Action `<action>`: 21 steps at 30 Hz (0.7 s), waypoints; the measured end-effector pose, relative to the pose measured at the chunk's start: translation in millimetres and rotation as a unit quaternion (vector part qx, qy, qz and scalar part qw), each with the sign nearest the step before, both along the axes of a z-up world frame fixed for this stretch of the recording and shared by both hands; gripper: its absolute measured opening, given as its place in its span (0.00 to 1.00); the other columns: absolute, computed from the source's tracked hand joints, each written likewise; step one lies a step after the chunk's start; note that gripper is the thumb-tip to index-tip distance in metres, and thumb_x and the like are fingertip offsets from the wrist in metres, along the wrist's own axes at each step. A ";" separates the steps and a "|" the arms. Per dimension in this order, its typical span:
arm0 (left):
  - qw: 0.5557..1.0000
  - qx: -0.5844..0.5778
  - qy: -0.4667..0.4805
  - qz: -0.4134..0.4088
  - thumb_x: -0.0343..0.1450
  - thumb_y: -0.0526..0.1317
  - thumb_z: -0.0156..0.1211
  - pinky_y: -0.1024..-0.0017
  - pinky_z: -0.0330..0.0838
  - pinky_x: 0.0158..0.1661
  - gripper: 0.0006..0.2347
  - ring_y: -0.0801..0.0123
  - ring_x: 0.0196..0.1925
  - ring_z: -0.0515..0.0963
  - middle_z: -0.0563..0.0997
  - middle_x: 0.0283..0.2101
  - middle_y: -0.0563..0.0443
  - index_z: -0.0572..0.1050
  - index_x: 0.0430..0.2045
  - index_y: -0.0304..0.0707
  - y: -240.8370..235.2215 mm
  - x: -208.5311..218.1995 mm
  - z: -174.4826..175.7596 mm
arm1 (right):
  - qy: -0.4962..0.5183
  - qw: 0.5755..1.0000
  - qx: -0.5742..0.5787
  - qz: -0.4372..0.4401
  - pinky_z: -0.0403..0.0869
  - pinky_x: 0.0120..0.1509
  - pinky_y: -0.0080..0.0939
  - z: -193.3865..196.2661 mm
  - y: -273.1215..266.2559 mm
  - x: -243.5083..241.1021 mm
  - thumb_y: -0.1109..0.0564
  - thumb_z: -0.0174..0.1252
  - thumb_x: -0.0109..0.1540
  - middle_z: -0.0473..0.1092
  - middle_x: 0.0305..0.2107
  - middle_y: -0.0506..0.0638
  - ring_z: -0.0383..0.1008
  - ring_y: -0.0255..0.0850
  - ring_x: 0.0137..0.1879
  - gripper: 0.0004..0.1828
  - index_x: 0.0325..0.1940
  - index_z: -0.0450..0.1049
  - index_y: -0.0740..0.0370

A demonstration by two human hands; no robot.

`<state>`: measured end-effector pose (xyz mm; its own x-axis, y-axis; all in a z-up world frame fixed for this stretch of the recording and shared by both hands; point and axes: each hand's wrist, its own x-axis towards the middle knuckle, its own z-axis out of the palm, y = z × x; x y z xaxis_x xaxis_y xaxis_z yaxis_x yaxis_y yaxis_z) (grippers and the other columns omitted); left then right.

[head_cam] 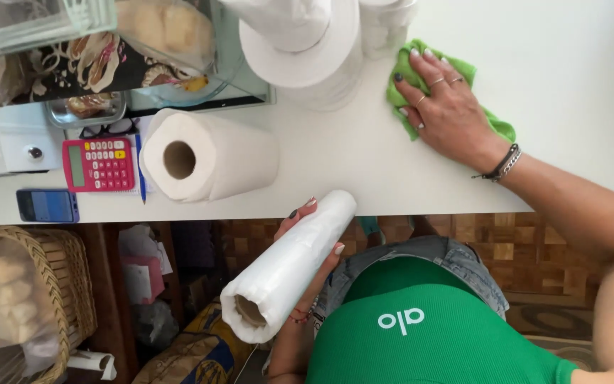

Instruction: Cleaning a digital scale and deli counter using a cloth and water.

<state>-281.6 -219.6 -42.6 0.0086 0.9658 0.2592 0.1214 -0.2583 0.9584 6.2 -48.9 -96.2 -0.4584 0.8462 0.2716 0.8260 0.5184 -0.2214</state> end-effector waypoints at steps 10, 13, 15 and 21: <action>0.999 0.022 -0.022 0.009 0.66 0.33 0.73 0.55 0.63 0.74 0.35 0.53 0.73 0.68 0.71 0.64 0.45 0.57 0.67 0.48 -23.1 -26.4 -19.9 | 0.032 0.995 0.012 0.089 0.68 0.75 0.60 -2.1 -23.8 -58.4 0.56 0.60 0.65 0.63 0.67 0.66 0.62 0.62 0.74 0.22 0.62 0.74 0.66; 0.999 0.028 -0.016 0.022 0.65 0.33 0.74 0.54 0.63 0.73 0.36 0.51 0.72 0.68 0.72 0.63 0.44 0.58 0.66 0.45 -29.5 -35.3 -20.6 | 0.035 0.990 0.031 0.136 0.68 0.77 0.56 -5.8 -33.0 -81.7 0.59 0.60 0.64 0.63 0.67 0.63 0.62 0.59 0.75 0.20 0.60 0.73 0.66; 0.999 0.037 -0.006 0.029 0.62 0.32 0.75 0.52 0.63 0.71 0.36 0.50 0.70 0.70 0.73 0.61 0.42 0.59 0.65 0.42 -32.6 -39.6 -21.0 | 0.068 0.984 -0.017 0.162 0.66 0.76 0.59 -5.4 -30.7 -97.9 0.61 0.58 0.66 0.62 0.67 0.66 0.61 0.61 0.74 0.21 0.63 0.70 0.68; 0.998 0.056 0.014 0.030 0.57 0.31 0.79 0.48 0.62 0.69 0.38 0.46 0.67 0.72 0.75 0.58 0.38 0.61 0.62 0.34 -35.1 -47.0 -17.3 | 0.092 0.981 0.043 0.163 0.64 0.78 0.57 -13.3 -15.5 -149.0 0.64 0.59 0.67 0.62 0.67 0.70 0.63 0.62 0.72 0.18 0.61 0.72 0.70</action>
<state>-328.6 -254.6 -59.8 -0.0395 0.9300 0.3655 0.1653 -0.3547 0.9203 -142.8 -64.4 -109.5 -0.6379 0.6327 0.4391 0.5631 0.7721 -0.2944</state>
